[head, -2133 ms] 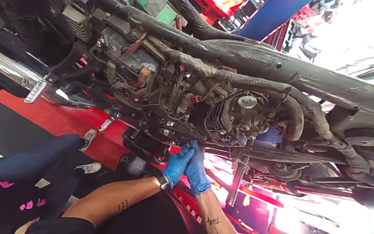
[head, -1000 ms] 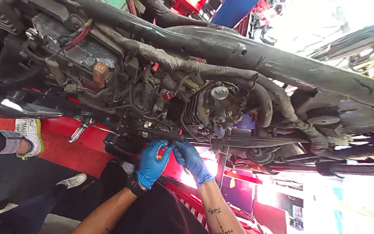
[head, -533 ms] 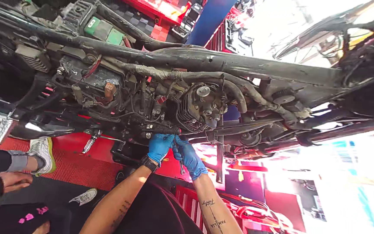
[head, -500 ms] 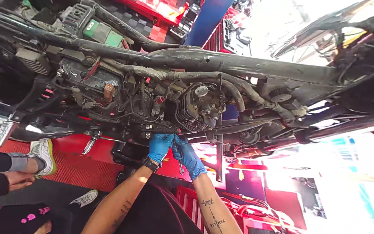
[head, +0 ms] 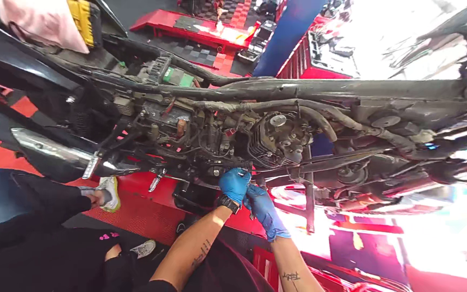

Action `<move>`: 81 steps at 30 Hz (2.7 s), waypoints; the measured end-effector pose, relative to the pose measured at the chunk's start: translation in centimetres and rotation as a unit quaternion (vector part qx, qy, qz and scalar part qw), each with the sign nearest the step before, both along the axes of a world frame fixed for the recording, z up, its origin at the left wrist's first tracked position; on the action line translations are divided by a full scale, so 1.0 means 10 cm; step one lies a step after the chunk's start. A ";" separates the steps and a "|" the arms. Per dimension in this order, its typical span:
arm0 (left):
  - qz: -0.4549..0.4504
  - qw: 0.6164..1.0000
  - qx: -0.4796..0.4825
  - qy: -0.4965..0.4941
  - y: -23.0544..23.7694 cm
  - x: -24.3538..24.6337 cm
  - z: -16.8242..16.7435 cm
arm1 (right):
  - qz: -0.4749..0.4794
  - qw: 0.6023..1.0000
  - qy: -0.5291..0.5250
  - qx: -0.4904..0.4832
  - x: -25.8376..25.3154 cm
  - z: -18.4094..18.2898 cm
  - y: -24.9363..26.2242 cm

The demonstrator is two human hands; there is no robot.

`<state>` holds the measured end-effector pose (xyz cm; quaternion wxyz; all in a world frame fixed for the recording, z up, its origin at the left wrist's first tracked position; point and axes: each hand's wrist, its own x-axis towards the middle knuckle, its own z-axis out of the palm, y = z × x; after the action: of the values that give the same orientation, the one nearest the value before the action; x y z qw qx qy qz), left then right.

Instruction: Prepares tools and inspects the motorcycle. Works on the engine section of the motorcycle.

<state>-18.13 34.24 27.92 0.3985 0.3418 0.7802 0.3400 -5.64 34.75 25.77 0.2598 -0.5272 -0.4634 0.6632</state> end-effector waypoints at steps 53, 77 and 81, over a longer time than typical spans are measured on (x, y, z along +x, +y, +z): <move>0.009 0.993 -0.080 0.092 0.04 0.08 0.09 | 0.136 0.875 -0.384 0.264 0.23 0.06 0.30; 0.000 0.991 0.070 -0.114 -0.07 -0.08 -0.14 | -0.030 0.992 0.046 0.112 -0.01 -0.04 0.27; 0.052 0.959 0.148 -0.235 -0.08 0.00 -0.08 | 0.019 0.991 0.086 0.102 0.08 0.10 0.22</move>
<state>-18.12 33.45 27.10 0.4975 0.2667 0.6218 0.5429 -4.83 36.93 26.80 0.3388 -0.4302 -0.5144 0.6600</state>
